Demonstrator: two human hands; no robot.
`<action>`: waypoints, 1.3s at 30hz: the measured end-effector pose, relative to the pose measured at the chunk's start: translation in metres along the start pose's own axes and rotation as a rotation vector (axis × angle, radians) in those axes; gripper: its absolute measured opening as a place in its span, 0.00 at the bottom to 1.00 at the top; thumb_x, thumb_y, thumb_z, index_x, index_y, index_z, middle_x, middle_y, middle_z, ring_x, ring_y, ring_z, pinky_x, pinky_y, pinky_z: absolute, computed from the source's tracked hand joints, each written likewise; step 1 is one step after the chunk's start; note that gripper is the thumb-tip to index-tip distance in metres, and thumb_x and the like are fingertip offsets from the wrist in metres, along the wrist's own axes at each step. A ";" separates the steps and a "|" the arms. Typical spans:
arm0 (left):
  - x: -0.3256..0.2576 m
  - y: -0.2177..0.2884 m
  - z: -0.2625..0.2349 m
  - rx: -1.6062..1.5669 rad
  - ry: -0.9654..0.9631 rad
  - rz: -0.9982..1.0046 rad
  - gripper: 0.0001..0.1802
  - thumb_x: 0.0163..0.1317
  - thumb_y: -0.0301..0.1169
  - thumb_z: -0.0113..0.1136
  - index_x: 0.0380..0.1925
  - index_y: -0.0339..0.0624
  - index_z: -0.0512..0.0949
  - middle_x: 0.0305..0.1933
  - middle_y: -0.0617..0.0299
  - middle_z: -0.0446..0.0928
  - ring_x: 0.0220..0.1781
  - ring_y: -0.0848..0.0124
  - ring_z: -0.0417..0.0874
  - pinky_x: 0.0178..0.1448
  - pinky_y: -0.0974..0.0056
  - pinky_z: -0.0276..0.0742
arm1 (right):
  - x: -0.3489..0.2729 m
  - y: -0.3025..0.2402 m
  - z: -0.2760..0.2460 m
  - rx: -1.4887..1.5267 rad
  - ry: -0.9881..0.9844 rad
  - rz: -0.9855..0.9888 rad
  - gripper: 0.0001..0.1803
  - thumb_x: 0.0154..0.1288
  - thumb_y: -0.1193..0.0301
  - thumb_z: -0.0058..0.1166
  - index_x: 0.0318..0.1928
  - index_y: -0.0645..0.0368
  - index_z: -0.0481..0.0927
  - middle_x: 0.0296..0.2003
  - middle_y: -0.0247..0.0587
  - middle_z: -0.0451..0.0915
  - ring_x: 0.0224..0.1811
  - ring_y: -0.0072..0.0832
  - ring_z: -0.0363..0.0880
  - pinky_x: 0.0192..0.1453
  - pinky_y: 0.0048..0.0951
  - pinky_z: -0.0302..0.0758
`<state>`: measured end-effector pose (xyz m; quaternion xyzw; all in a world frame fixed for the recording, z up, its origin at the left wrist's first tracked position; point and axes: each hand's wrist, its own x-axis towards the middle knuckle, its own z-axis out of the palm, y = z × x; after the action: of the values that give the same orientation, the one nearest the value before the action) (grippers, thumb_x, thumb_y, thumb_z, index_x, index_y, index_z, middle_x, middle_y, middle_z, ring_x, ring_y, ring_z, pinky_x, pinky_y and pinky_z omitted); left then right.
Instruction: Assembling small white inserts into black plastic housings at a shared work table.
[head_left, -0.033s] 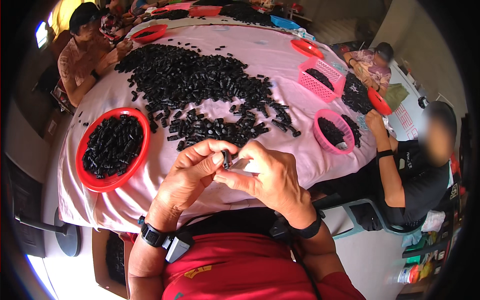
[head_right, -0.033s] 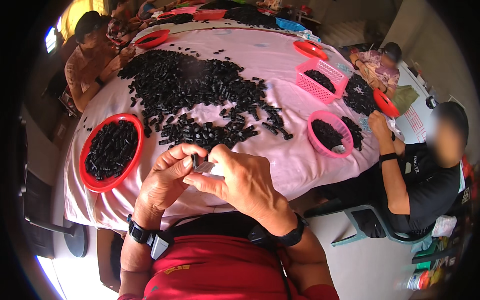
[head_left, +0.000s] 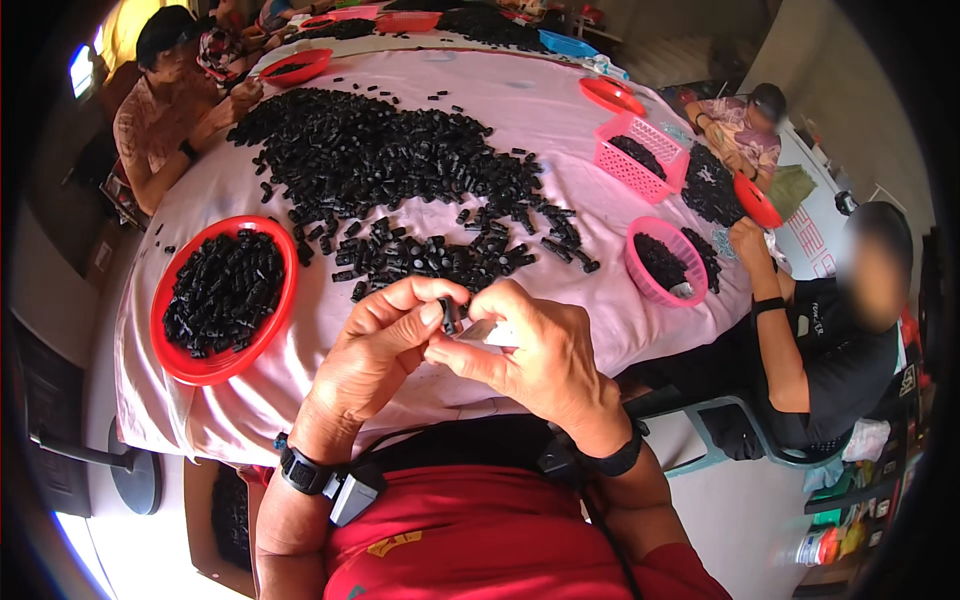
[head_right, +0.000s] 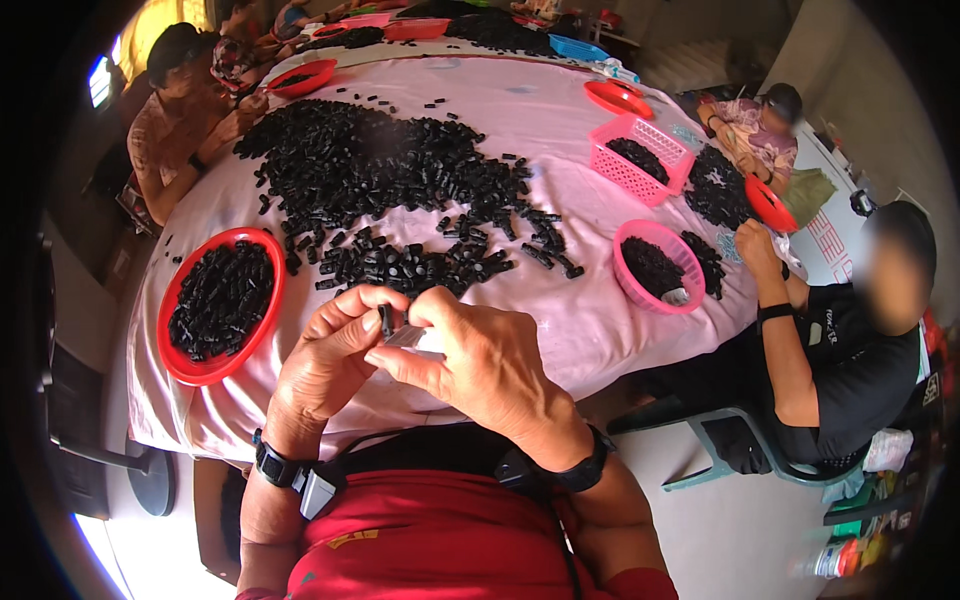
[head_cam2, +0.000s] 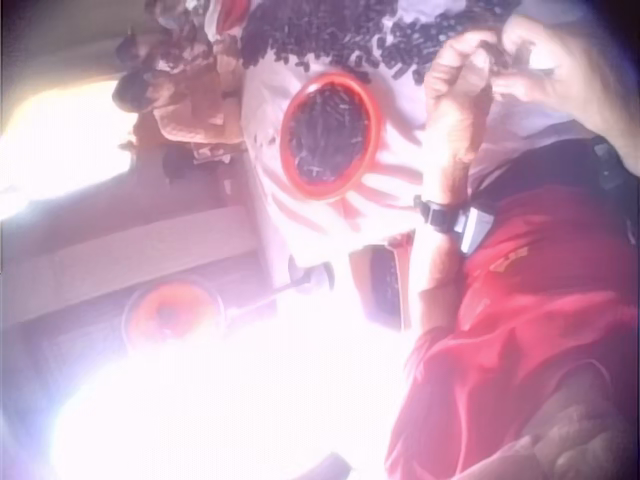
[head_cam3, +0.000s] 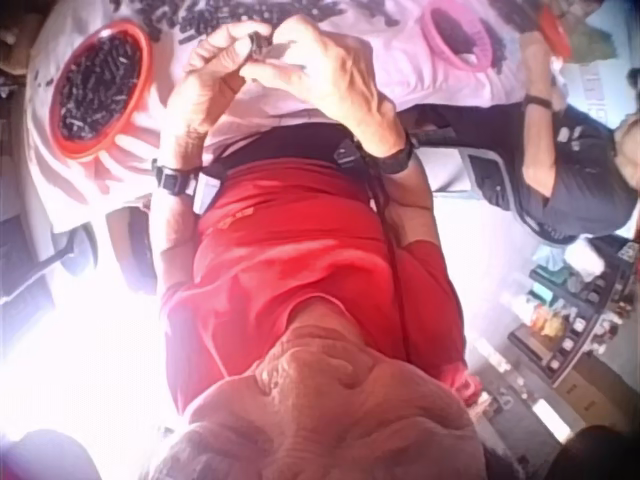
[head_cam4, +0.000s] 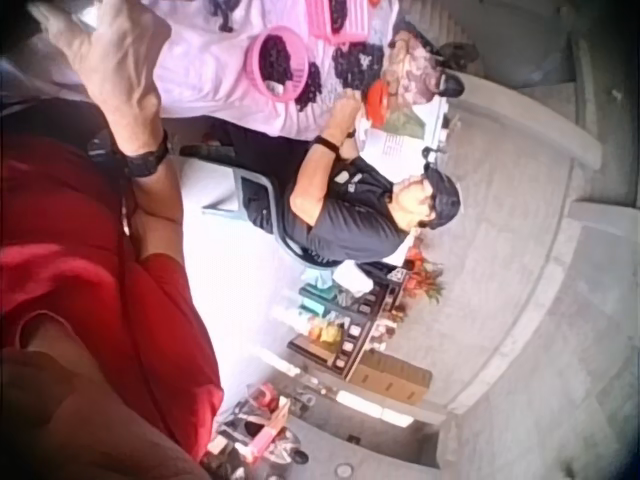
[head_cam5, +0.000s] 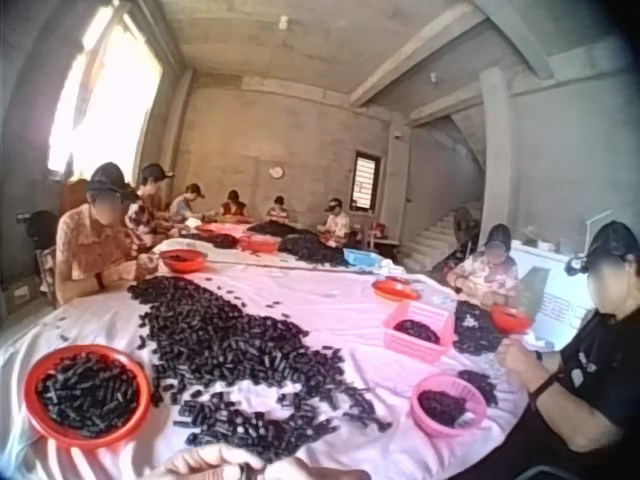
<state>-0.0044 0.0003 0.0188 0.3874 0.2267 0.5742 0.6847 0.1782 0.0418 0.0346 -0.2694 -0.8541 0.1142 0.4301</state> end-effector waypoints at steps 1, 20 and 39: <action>0.000 0.000 -0.001 -0.002 -0.005 -0.005 0.13 0.71 0.32 0.55 0.51 0.38 0.78 0.42 0.66 0.80 0.40 0.81 0.77 0.46 0.74 0.72 | 0.000 -0.001 -0.001 -0.005 0.002 0.005 0.20 0.54 0.57 0.70 0.37 0.54 0.76 0.22 0.38 0.82 0.22 0.33 0.83 0.23 0.32 0.75; 0.001 0.000 -0.007 -0.108 0.022 -0.285 0.10 0.69 0.31 0.57 0.47 0.38 0.76 0.35 0.57 0.83 0.33 0.74 0.81 0.39 0.72 0.77 | 0.004 0.004 -0.005 0.446 -0.106 0.264 0.06 0.65 0.71 0.58 0.39 0.60 0.78 0.25 0.41 0.84 0.28 0.32 0.86 0.30 0.29 0.78; 0.002 -0.009 -0.008 -0.308 -0.004 -0.282 0.13 0.68 0.32 0.58 0.48 0.37 0.77 0.35 0.62 0.78 0.32 0.75 0.75 0.36 0.71 0.71 | 0.003 0.010 0.001 0.619 -0.106 0.225 0.06 0.68 0.75 0.57 0.42 0.64 0.80 0.30 0.36 0.84 0.31 0.15 0.82 0.32 0.18 0.76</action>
<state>-0.0047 0.0041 0.0068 0.2436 0.1867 0.4999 0.8099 0.1793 0.0517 0.0320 -0.2123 -0.7651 0.4287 0.4311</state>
